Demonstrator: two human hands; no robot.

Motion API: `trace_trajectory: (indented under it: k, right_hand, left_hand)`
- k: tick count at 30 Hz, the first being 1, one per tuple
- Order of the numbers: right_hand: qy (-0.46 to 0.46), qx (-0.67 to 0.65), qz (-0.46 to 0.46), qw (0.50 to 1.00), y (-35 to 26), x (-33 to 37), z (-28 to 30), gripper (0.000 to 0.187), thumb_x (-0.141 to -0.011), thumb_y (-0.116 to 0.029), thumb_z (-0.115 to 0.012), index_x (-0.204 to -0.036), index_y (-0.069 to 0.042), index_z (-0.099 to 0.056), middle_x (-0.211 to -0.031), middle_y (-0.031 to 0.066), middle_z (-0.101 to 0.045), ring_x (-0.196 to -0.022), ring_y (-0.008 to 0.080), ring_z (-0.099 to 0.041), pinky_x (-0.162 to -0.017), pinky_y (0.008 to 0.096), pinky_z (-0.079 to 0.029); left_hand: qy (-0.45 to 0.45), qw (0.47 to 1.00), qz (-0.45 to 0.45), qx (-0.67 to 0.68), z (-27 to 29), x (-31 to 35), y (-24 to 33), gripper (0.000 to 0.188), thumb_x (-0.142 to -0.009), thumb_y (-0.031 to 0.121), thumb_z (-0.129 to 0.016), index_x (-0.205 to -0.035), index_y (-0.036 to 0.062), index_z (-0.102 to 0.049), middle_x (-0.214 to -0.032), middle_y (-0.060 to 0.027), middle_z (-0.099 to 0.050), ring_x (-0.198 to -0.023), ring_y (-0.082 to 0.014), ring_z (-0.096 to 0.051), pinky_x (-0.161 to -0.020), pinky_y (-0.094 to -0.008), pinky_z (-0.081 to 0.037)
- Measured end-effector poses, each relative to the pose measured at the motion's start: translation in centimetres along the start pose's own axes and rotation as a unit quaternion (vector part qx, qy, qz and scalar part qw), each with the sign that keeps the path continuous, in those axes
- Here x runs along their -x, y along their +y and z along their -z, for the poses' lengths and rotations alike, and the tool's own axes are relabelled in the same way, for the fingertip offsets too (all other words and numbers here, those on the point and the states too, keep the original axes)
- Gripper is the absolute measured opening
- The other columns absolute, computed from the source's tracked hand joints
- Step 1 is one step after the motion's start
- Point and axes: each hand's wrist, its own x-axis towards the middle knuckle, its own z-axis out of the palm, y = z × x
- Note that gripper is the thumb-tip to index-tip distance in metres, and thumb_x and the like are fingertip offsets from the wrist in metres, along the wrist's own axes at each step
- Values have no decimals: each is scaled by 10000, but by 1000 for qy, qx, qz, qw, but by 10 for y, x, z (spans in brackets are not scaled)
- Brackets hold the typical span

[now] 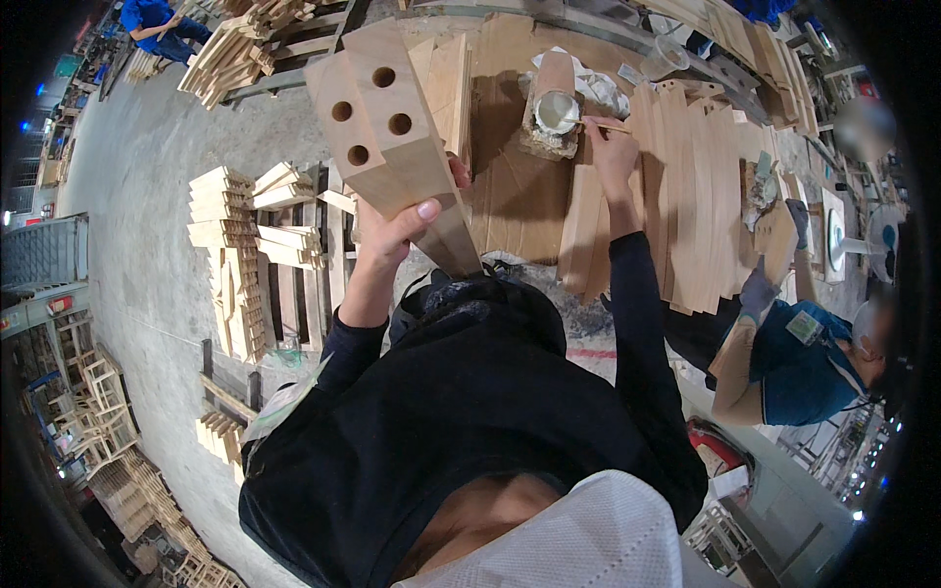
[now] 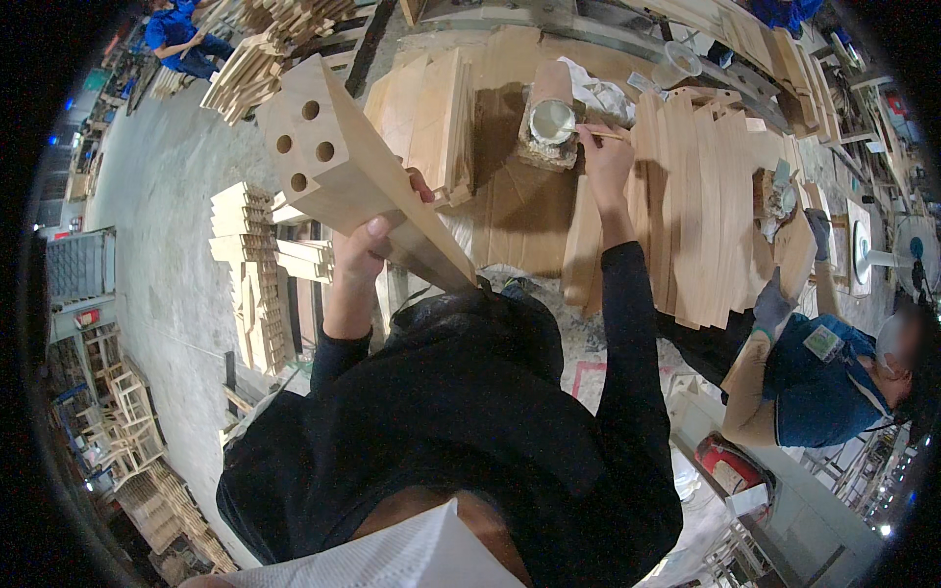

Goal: The person picks up wooden pieces from a stack and applies glue into pre-drilled holes using a small brush. They handle each piece individually, dip the brush into a container, and coat the interior of the holes before placing the piece back on the work surface.

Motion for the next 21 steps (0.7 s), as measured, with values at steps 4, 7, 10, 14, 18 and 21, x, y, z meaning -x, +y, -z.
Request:
trace_trajectory:
  k: [4,7,10,14,18,21]
  right_hand:
    - [-39,-17,-75,996,0,3,-8,245,-880,-242,-662,-918,-3,-699,-714,65,-679,-723,113,-670,-646,252,-512]
    - [-23,-236,-156,959,13,12,-24,240,-889,-209,-661,-929,26,-677,-801,98,-689,-751,159,-679,-697,261,-534]
    - [11,-423,-267,866,20,24,-42,239,-888,-165,-662,-993,49,-642,-853,108,-694,-796,182,-682,-699,250,-536]
    - [42,-551,-343,760,27,35,-54,221,-879,-117,-664,-1034,33,-618,-976,136,-674,-876,211,-672,-775,282,-547]
    - [88,-612,-358,699,31,41,-55,202,-861,-90,-678,-1013,27,-615,-999,142,-667,-893,214,-665,-841,308,-549]
    - [79,-648,-343,676,49,46,-53,199,-861,-100,-681,-1011,13,-613,-1016,136,-664,-896,206,-661,-825,305,-552]
  left_hand:
    - [21,998,-6,56,5,3,-2,619,-679,263,-746,-1160,-55,-521,-976,-181,-633,-903,-285,-641,-829,-408,-526]
    - [26,998,-6,60,6,3,-4,626,-676,255,-742,-1167,-58,-513,-976,-183,-629,-910,-286,-636,-827,-412,-527]
    - [20,998,-5,56,9,1,-6,633,-669,258,-745,-1165,-58,-512,-971,-185,-628,-910,-284,-634,-824,-411,-527]
    - [18,999,-1,50,8,-1,-5,629,-668,265,-742,-1159,-56,-515,-967,-186,-626,-900,-282,-633,-819,-406,-525]
    - [31,998,3,48,8,1,-3,625,-670,266,-737,-1158,-53,-512,-960,-186,-624,-899,-282,-631,-817,-405,-521]
    - [30,998,5,54,8,0,-3,626,-669,269,-738,-1157,-50,-509,-958,-186,-624,-897,-283,-630,-816,-407,-518]
